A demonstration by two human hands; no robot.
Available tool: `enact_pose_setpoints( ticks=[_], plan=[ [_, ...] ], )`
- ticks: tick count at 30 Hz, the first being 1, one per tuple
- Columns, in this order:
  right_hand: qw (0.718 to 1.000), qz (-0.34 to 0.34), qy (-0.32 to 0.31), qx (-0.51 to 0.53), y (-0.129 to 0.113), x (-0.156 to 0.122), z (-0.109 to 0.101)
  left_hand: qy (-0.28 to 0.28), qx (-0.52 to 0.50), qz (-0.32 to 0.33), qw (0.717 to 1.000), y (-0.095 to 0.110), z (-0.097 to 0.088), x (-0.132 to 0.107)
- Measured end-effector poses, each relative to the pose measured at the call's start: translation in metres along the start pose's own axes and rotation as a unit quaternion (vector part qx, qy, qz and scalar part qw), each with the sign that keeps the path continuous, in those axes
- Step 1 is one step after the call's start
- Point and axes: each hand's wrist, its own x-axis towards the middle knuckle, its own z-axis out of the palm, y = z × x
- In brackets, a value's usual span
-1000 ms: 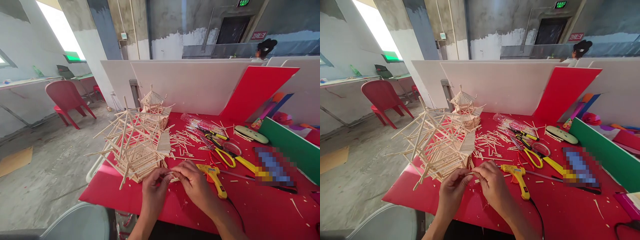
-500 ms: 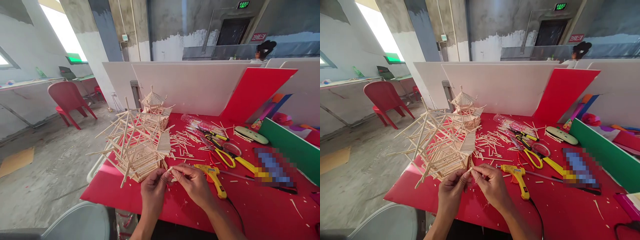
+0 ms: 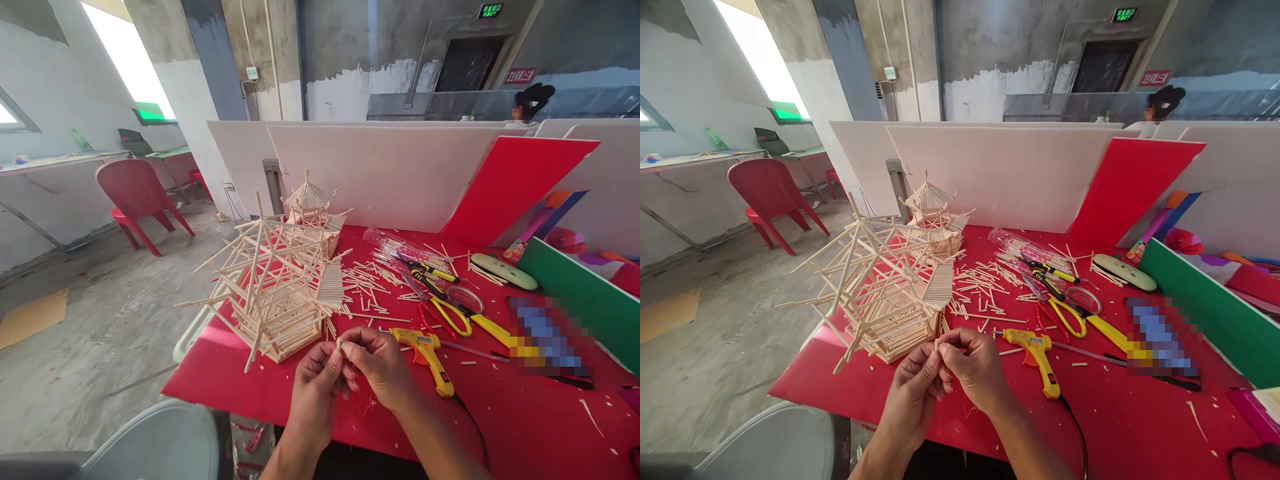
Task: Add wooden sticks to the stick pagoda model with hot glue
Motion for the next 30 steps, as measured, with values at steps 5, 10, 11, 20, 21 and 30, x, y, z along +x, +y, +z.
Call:
enact_pose_setpoints(
  ticks=[5, 10, 11, 20, 21, 30],
  plan=[
    [0.998, 0.041, -0.02, 0.05, 0.004, 0.001, 0.001, -0.023, -0.04, -0.035, 0.998, 0.002, 0.0, -0.002],
    [0.998, 0.002, -0.065, -0.025, 0.001, -0.002, -0.008, 0.019, -0.015, -0.026, 0.999, 0.007, -0.003, -0.001],
    [0.995, -0.028, -0.055, -0.079, -0.002, -0.002, -0.01, 0.029, 0.004, -0.015, 0.999, 0.008, -0.004, -0.001],
    [0.927, -0.187, 0.017, -0.325, -0.012, -0.005, -0.013, 0.01, 0.147, 0.043, 0.988, 0.009, -0.01, -0.003],
    [0.933, -0.181, 0.03, -0.31, -0.01, -0.005, -0.01, 0.011, 0.157, 0.057, 0.986, 0.008, -0.01, -0.004],
    [0.998, 0.048, -0.038, 0.03, 0.003, -0.005, 0.004, 0.014, 0.077, 0.087, 0.993, -0.002, -0.009, -0.006]
  ],
)
